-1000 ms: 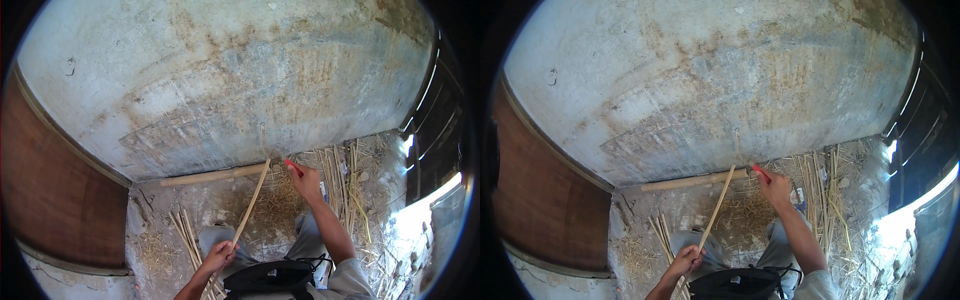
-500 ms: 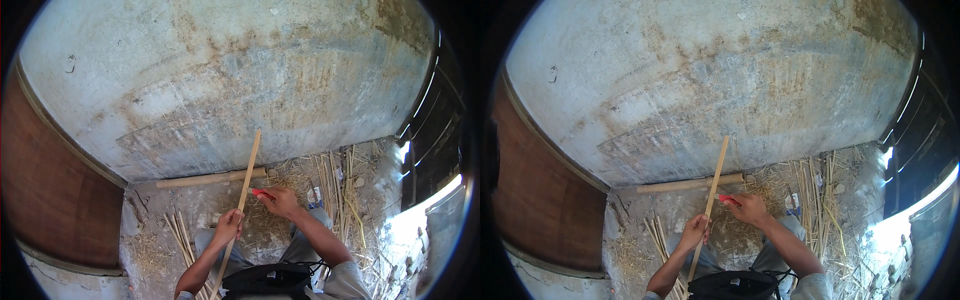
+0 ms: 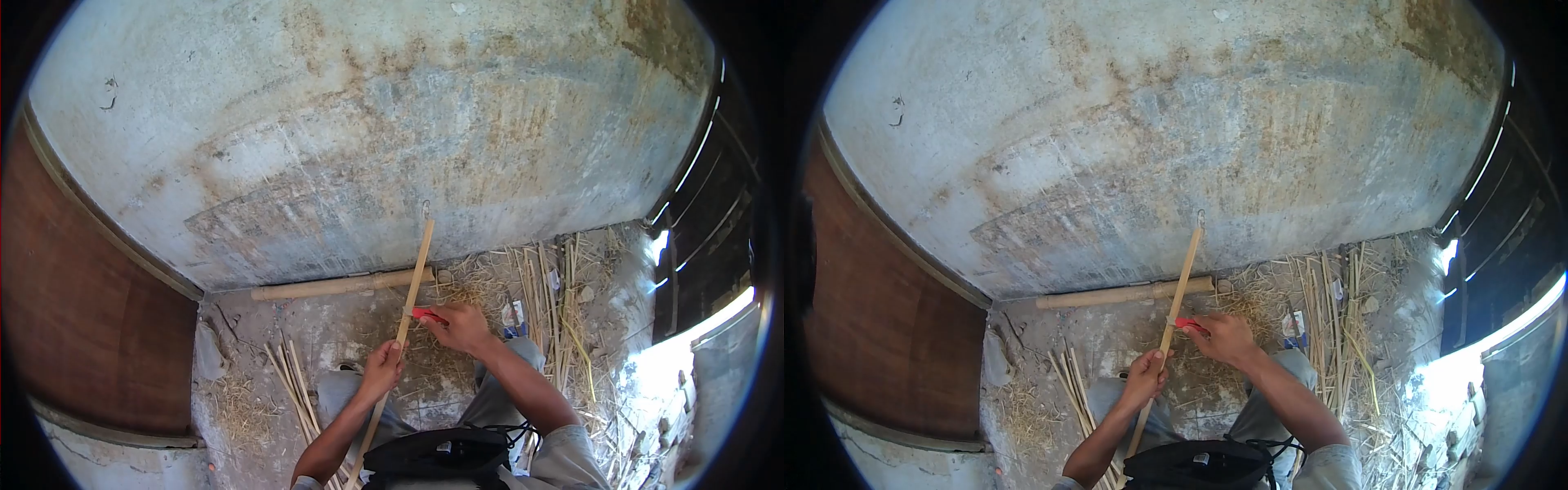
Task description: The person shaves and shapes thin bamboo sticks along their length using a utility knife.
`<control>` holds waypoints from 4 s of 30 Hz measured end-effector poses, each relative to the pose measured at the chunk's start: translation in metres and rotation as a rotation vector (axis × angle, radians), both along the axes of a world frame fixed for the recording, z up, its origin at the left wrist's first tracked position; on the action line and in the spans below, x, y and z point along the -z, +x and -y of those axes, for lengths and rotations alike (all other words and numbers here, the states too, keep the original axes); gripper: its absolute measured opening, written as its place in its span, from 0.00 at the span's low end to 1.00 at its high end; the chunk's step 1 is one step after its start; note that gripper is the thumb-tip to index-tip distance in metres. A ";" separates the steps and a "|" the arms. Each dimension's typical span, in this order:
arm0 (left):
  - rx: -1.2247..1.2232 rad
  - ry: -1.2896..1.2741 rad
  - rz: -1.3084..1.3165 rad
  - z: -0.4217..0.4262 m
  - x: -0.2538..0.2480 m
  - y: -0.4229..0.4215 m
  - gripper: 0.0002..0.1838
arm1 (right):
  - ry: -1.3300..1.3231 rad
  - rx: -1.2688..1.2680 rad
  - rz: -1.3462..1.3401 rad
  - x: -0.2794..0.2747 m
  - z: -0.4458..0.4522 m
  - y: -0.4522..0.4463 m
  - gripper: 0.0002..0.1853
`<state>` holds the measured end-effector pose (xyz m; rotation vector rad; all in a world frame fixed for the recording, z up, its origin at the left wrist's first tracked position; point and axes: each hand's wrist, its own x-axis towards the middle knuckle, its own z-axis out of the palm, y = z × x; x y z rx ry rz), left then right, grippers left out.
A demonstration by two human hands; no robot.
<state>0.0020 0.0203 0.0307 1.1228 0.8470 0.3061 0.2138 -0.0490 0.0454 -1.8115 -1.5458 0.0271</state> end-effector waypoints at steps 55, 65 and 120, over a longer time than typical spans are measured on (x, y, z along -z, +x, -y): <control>0.048 0.253 -0.173 0.055 0.007 -0.095 0.18 | -0.032 0.343 -0.399 -0.029 0.023 0.031 0.15; 0.041 0.306 -0.085 0.059 0.010 -0.091 0.18 | 0.129 0.083 -0.092 -0.015 0.017 0.019 0.14; -0.003 0.527 -0.094 0.013 0.000 -0.015 0.16 | 0.181 0.040 0.019 0.010 0.001 -0.007 0.16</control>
